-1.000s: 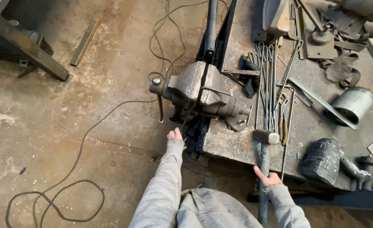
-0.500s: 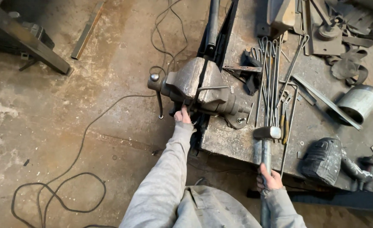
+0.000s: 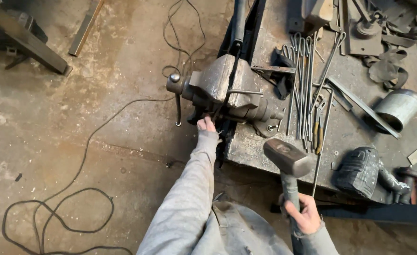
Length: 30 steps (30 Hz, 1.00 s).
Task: Bend a metal rod into a hook shape using a workbench vise and a hammer.
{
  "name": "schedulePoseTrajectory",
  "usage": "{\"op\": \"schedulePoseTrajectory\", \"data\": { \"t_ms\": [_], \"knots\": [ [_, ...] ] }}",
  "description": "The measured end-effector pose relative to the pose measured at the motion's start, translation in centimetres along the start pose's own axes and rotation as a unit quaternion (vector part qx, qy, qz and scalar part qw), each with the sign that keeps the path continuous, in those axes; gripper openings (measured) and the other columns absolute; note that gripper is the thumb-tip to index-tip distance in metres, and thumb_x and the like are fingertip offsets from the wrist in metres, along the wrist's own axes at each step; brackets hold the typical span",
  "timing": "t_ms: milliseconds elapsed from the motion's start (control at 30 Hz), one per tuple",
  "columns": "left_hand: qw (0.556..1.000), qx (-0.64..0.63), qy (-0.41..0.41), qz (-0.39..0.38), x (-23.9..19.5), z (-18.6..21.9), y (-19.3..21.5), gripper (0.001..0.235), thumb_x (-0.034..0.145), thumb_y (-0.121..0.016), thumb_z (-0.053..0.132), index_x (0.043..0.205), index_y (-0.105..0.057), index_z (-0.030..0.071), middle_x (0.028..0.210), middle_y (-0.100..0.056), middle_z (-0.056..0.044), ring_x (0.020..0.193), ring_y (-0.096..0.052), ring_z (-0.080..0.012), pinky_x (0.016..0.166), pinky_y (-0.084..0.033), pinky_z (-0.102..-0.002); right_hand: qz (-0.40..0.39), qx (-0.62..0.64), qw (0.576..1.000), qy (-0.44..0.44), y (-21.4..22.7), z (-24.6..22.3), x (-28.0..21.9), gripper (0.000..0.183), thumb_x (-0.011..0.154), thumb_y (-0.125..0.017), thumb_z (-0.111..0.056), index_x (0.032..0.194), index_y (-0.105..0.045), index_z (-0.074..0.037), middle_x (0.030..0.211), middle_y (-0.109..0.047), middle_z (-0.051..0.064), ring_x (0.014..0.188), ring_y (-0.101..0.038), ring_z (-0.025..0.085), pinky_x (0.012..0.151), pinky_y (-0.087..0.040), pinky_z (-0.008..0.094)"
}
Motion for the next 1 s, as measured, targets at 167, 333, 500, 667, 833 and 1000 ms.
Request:
{"op": "schedulePoseTrajectory", "data": {
  "t_ms": [167, 333, 500, 667, 833, 1000],
  "knots": [
    [0.898, 0.233, -0.370, -0.044, 1.8, -3.3, 0.6, 0.036, 0.085, -0.067, 0.009, 0.120, -0.063, 0.000, 0.094, -0.057, -0.026, 0.088, -0.055, -0.0447, 0.072, -0.046, -0.053, 0.006, -0.076, 0.996, -0.044, -4.8, -5.5, 1.7, 0.030, 0.087, -0.072, -0.021, 0.102, -0.066, 0.004, 0.065, -0.061, 0.004, 0.052, -0.053, 0.009, 0.045, -0.043, 0.026],
    [0.881, 0.237, -0.407, -0.049, 1.3, -4.8, 1.4, 0.034, 0.087, -0.071, 0.007, 0.119, -0.063, 0.005, 0.096, -0.058, -0.023, 0.092, -0.055, -0.0436, 0.077, -0.046, -0.053, -0.043, 0.056, 0.997, -0.009, -5.6, -5.6, 0.8, 0.025, 0.090, -0.070, -0.014, 0.104, -0.062, 0.004, 0.067, -0.062, 0.006, 0.049, -0.053, 0.011, 0.044, -0.042, 0.026],
    [0.873, 0.232, -0.428, -0.036, 1.5, -5.4, -0.3, 0.026, 0.089, -0.065, 0.006, 0.115, -0.064, 0.001, 0.093, -0.057, -0.024, 0.090, -0.055, -0.0432, 0.077, -0.045, -0.054, 0.086, 0.006, 0.996, 0.007, -6.5, -9.9, 2.5, 0.027, 0.086, -0.064, -0.013, 0.107, -0.063, 0.003, 0.074, -0.065, 0.006, 0.058, -0.059, 0.012, 0.051, -0.048, 0.026],
    [0.974, 0.125, -0.190, -0.016, 4.2, -6.1, -2.7, 0.022, 0.103, -0.059, 0.018, 0.099, -0.059, -0.003, 0.100, -0.056, -0.029, 0.097, -0.053, -0.0474, 0.085, -0.045, -0.055, 0.084, -0.081, 0.992, -0.038, -6.2, -10.0, 3.4, 0.028, 0.095, -0.061, -0.024, 0.104, -0.062, 0.003, 0.068, -0.060, 0.004, 0.055, -0.053, 0.011, 0.047, -0.044, 0.027],
    [0.928, 0.172, -0.329, -0.006, 2.5, -4.2, -2.6, 0.023, 0.098, -0.055, 0.011, 0.114, -0.059, -0.004, 0.108, -0.056, -0.030, 0.100, -0.052, -0.0480, 0.086, -0.044, -0.055, 0.110, 0.060, 0.992, -0.017, -6.0, -14.7, 3.9, 0.053, 0.099, -0.058, -0.048, 0.110, -0.060, 0.004, 0.072, -0.057, 0.009, 0.054, -0.052, 0.015, 0.044, -0.041, 0.030],
    [0.886, 0.209, -0.413, 0.025, 2.2, -3.1, -3.3, 0.034, 0.087, -0.056, 0.004, 0.120, -0.058, -0.006, 0.111, -0.054, -0.031, 0.100, -0.052, -0.0489, 0.087, -0.045, -0.057, 0.153, 0.109, 0.980, 0.072, -5.3, -25.4, 2.2, 0.071, 0.099, -0.056, -0.067, 0.118, -0.056, 0.001, 0.087, -0.057, 0.010, 0.061, -0.047, 0.015, 0.048, -0.039, 0.031]
  ]
}}
Point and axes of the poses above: each hand's wrist, its own x-axis towards the middle knuckle, its own y-axis out of the back of the hand, z = x × y, the point moved 1 cm from there along x, towards the middle knuckle
